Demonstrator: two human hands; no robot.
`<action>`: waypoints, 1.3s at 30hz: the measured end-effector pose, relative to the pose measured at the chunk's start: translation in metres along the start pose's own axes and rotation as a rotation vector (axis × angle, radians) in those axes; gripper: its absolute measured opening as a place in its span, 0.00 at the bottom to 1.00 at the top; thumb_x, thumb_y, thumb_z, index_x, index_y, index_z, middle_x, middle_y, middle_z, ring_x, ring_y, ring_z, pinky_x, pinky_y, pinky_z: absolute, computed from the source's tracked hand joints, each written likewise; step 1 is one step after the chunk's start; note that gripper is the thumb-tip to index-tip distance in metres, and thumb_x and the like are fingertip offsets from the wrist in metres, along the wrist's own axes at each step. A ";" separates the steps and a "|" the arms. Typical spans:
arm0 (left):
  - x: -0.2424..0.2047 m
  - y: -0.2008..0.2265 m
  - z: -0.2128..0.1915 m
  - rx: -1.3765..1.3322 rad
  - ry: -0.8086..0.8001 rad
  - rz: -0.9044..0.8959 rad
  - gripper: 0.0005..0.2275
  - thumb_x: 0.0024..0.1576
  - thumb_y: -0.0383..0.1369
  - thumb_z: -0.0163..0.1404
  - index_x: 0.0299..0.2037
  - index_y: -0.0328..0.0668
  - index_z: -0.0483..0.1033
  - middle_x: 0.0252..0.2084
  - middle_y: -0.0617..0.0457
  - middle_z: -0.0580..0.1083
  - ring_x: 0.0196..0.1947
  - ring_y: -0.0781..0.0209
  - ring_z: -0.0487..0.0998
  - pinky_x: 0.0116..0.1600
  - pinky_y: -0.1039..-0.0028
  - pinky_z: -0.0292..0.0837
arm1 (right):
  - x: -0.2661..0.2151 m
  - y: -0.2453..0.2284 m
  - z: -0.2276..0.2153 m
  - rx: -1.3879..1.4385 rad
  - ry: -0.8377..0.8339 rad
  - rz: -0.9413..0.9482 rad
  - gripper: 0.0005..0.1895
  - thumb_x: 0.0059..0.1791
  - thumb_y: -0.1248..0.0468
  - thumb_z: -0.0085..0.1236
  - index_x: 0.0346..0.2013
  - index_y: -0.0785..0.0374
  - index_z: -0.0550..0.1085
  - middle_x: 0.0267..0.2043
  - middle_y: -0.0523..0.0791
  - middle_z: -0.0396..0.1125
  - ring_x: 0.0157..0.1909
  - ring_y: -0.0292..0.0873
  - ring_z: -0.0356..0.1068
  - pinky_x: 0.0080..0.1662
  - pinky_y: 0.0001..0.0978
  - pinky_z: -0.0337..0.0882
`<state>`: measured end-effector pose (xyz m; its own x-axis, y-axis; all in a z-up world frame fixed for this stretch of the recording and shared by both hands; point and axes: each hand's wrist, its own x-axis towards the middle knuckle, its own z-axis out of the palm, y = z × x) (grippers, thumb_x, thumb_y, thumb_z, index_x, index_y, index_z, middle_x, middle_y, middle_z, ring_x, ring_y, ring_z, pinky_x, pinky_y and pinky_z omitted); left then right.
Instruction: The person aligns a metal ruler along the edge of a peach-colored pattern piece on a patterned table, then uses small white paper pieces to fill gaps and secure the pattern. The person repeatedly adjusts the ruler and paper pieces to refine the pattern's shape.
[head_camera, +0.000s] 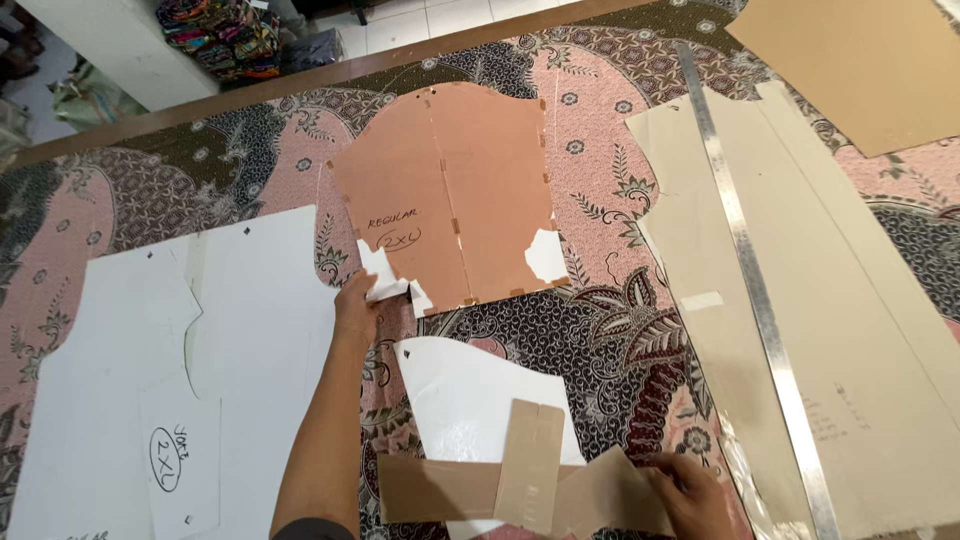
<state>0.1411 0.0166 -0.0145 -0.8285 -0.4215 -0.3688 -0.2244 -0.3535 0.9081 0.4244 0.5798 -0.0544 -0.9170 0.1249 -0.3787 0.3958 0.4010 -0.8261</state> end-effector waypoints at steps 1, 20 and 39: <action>-0.002 0.003 0.005 0.027 0.030 -0.013 0.27 0.56 0.28 0.55 0.67 0.28 0.64 0.51 0.48 0.74 0.47 0.59 0.76 0.47 0.70 0.76 | 0.009 -0.019 0.008 -0.025 0.028 -0.105 0.16 0.45 0.60 0.63 0.46 0.63 0.79 0.40 0.46 0.77 0.39 0.44 0.80 0.42 0.35 0.77; 0.066 0.011 0.042 0.202 0.055 -0.036 0.36 0.48 0.10 0.49 0.72 0.33 0.60 0.64 0.38 0.71 0.56 0.50 0.77 0.56 0.72 0.77 | 0.215 -0.219 0.105 -0.763 -0.014 -0.610 0.30 0.48 0.64 0.52 0.66 0.60 0.64 0.71 0.53 0.57 0.37 0.50 0.78 0.34 0.40 0.78; 0.054 -0.003 0.059 0.351 0.061 -0.019 0.39 0.49 0.09 0.51 0.73 0.44 0.58 0.77 0.49 0.56 0.65 0.60 0.69 0.63 0.79 0.69 | 0.241 -0.217 0.101 -0.689 0.255 -0.732 0.22 0.49 0.61 0.55 0.57 0.66 0.70 0.61 0.56 0.67 0.31 0.52 0.77 0.30 0.38 0.77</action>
<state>0.0668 0.0447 -0.0257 -0.7928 -0.4700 -0.3880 -0.4111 -0.0577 0.9098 0.1225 0.4308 -0.0086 -0.9366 -0.2025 0.2858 -0.3029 0.8782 -0.3702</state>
